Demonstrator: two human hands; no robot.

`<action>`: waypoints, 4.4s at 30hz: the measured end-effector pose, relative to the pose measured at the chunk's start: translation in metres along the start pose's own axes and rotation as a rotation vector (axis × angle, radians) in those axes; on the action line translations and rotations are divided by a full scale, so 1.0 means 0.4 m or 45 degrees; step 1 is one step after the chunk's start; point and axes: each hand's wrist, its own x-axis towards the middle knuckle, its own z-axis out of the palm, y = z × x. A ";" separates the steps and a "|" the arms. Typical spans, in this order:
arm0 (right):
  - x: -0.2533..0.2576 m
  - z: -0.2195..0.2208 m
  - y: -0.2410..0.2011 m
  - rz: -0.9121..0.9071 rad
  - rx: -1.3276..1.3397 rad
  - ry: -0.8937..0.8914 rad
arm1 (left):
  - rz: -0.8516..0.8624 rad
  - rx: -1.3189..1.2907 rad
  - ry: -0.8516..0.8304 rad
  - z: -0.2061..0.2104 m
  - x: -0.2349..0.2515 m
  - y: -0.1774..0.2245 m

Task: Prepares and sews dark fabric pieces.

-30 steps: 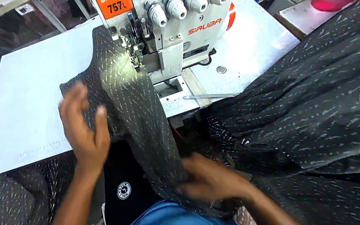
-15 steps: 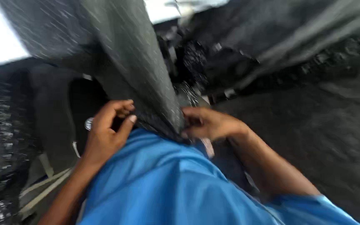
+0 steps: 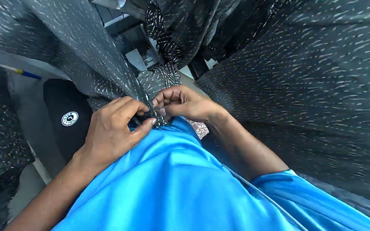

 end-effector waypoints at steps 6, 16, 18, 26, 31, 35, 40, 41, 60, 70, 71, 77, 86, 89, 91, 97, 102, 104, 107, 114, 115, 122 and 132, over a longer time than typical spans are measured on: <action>-0.003 0.002 0.006 -0.032 0.048 0.050 | 0.004 -0.011 0.037 0.010 0.007 0.008; 0.003 0.009 -0.001 -0.085 0.053 0.149 | 0.061 -0.068 0.075 0.011 0.014 0.020; -0.001 0.009 -0.005 -0.092 0.038 0.143 | 0.052 -0.077 0.075 0.014 0.014 0.020; -0.009 0.015 -0.016 -0.079 0.019 0.155 | 0.050 -0.135 0.095 0.013 0.013 0.020; -0.007 0.022 -0.029 -0.096 -0.025 0.157 | 0.041 -0.142 0.101 0.007 0.012 0.020; 0.016 0.033 -0.022 -0.111 -0.053 0.260 | -0.105 -0.396 -0.013 0.004 0.005 0.010; 0.052 0.021 0.007 0.082 -0.034 0.259 | -0.521 -0.647 -0.079 -0.103 0.033 -0.099; 0.061 0.012 0.011 0.151 -0.032 0.246 | -0.506 -0.443 0.080 -0.146 0.045 -0.145; 0.151 -0.105 -0.019 0.276 -0.225 -0.434 | -0.604 0.490 0.504 -0.655 0.096 -0.582; 0.193 -0.113 -0.025 0.214 -0.348 -0.559 | -0.529 0.508 0.583 -0.705 0.104 -0.652; 0.191 -0.111 -0.024 0.219 -0.341 -0.547 | -0.528 0.504 0.567 -0.698 0.101 -0.662; 0.185 -0.097 -0.032 0.319 -0.277 -0.500 | -0.617 0.408 0.535 -0.677 0.106 -0.677; 0.183 -0.088 -0.014 0.338 -0.255 -0.404 | -0.728 0.388 0.527 -0.682 0.125 -0.660; 0.196 -0.082 -0.012 0.348 -0.266 -0.338 | -0.701 0.366 0.534 -0.687 0.129 -0.669; 0.206 -0.080 -0.015 0.367 -0.263 -0.306 | -0.698 0.348 0.534 -0.681 0.132 -0.674; 0.225 -0.076 0.013 0.404 -0.198 -0.215 | -0.737 0.276 0.529 -0.676 0.139 -0.699; 0.245 -0.071 0.015 0.452 -0.160 -0.151 | -0.819 0.256 0.535 -0.660 0.134 -0.708; 0.243 -0.074 0.013 0.454 -0.146 -0.124 | -0.901 0.221 0.654 -0.599 0.096 -0.653; 0.239 -0.074 0.021 0.440 -0.123 -0.061 | -0.954 -0.088 1.077 -0.418 -0.027 -0.564; 0.257 -0.077 -0.003 0.553 -0.138 -0.126 | -1.336 -0.805 1.120 -0.118 -0.021 -0.526; 0.262 -0.071 -0.016 0.576 -0.155 -0.127 | -1.326 -0.784 1.139 -0.110 -0.001 -0.538; 0.276 -0.046 -0.037 0.579 -0.213 -0.104 | -1.148 -0.618 1.390 -0.145 0.053 -0.587; 0.241 -0.063 -0.023 0.586 -0.171 -0.213 | -1.200 -0.661 1.370 -0.306 -0.063 -0.621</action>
